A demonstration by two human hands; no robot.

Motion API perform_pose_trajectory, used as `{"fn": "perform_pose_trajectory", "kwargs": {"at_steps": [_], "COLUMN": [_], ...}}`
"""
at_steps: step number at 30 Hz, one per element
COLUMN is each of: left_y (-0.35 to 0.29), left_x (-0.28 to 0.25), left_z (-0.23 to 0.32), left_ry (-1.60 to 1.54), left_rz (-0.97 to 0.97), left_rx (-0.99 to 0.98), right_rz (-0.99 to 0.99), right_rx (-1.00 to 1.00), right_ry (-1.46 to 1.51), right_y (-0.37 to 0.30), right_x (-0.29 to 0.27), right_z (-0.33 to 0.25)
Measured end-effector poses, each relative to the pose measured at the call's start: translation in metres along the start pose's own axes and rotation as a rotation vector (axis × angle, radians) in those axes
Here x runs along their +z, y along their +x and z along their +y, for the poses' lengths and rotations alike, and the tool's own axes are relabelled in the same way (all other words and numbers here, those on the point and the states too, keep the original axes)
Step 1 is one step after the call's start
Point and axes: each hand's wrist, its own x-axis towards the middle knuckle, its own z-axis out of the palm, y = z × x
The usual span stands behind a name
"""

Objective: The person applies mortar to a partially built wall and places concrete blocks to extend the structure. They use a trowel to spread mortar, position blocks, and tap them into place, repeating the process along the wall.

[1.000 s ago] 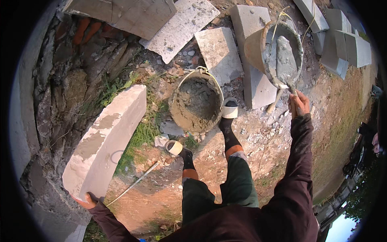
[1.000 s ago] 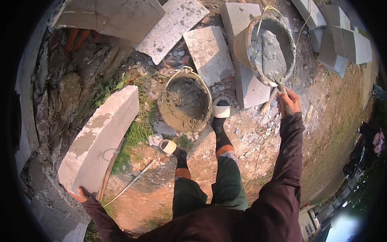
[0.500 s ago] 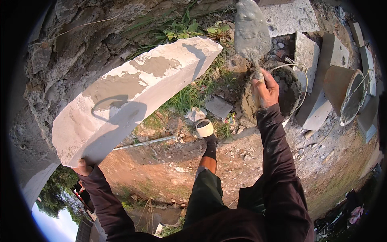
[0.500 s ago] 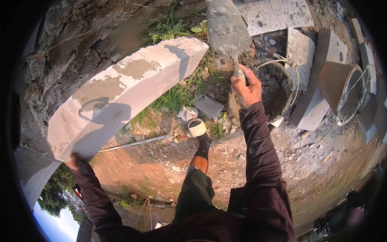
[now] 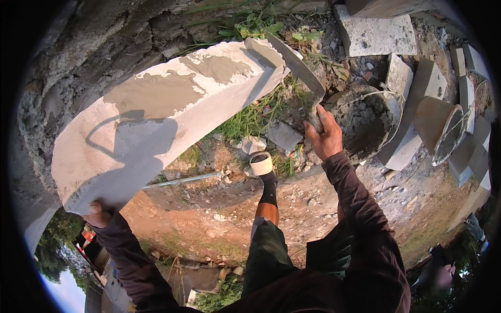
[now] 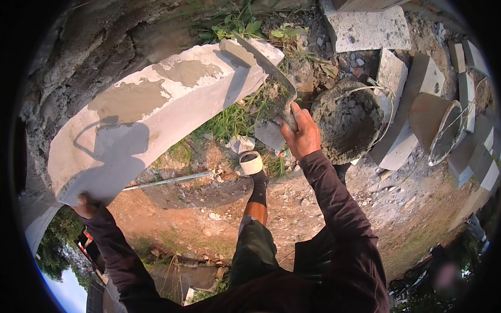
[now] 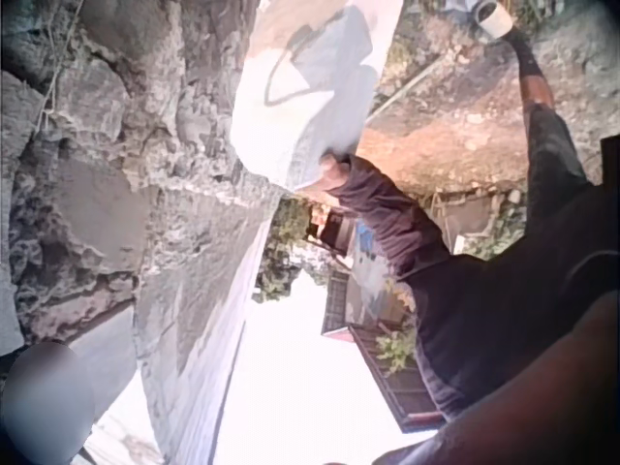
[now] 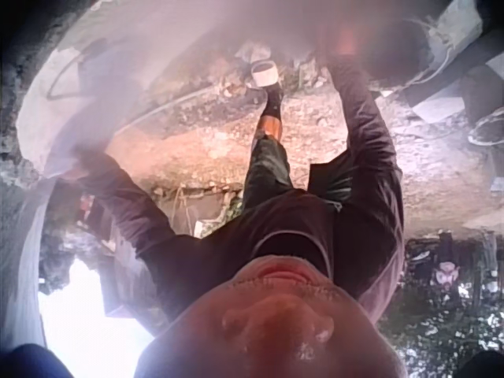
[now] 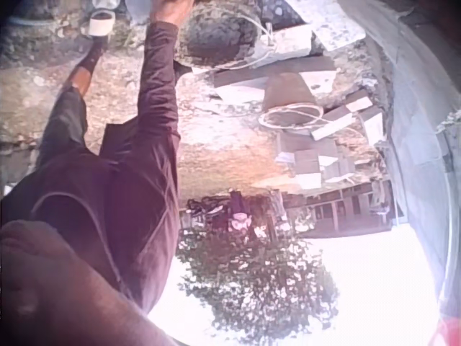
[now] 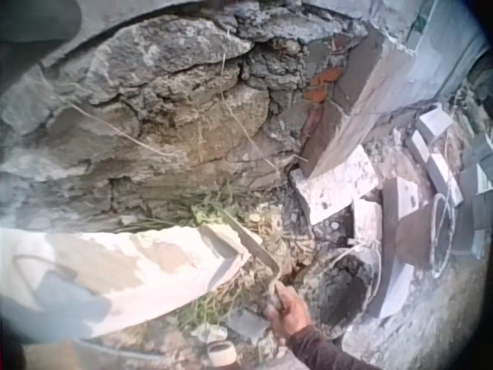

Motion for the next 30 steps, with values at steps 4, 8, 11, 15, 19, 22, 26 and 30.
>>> {"fn": "perform_pose_trajectory", "kwargs": {"at_steps": [4, 8, 11, 15, 19, 22, 26, 30], "left_y": [0.006, -0.004, -0.017, -0.005, -0.004, 0.003, 0.013, 0.022], "left_x": [0.048, 0.050, 0.059, 0.087, 0.114, 0.128, 0.133, 0.138], "left_z": [0.037, 0.048, 0.060, 0.088, 0.119, 0.143, 0.163, 0.180], "left_ry": [-0.029, 0.151, 0.185, 0.106, 0.010, -0.055, 0.140, 0.289], "left_rz": [-0.018, -0.024, 0.027, -0.014, -0.015, -0.038, -0.110, -0.093], "left_rx": [0.018, 0.040, 0.025, 0.079, 0.101, 0.076, 0.130, 0.248], "right_rz": [0.118, 0.062, -0.183, -0.199, -0.307, -0.228, -0.270, -0.318], "right_rx": [0.024, -0.045, 0.131, 0.233, 0.253, 0.073, 0.058, -0.031], "right_ry": [-0.350, -0.431, -0.186, -0.173, -0.141, -0.110, -0.171, -0.112], "right_y": [0.059, -0.005, -0.024, 0.061, 0.061, 0.021, -0.009, -0.034], "right_x": [0.021, 0.006, -0.037, -0.039, -0.044, -0.052, -0.073, -0.105], "right_z": [0.006, 0.017, -0.001, -0.018, -0.056, -0.086, -0.161, -0.243]}}
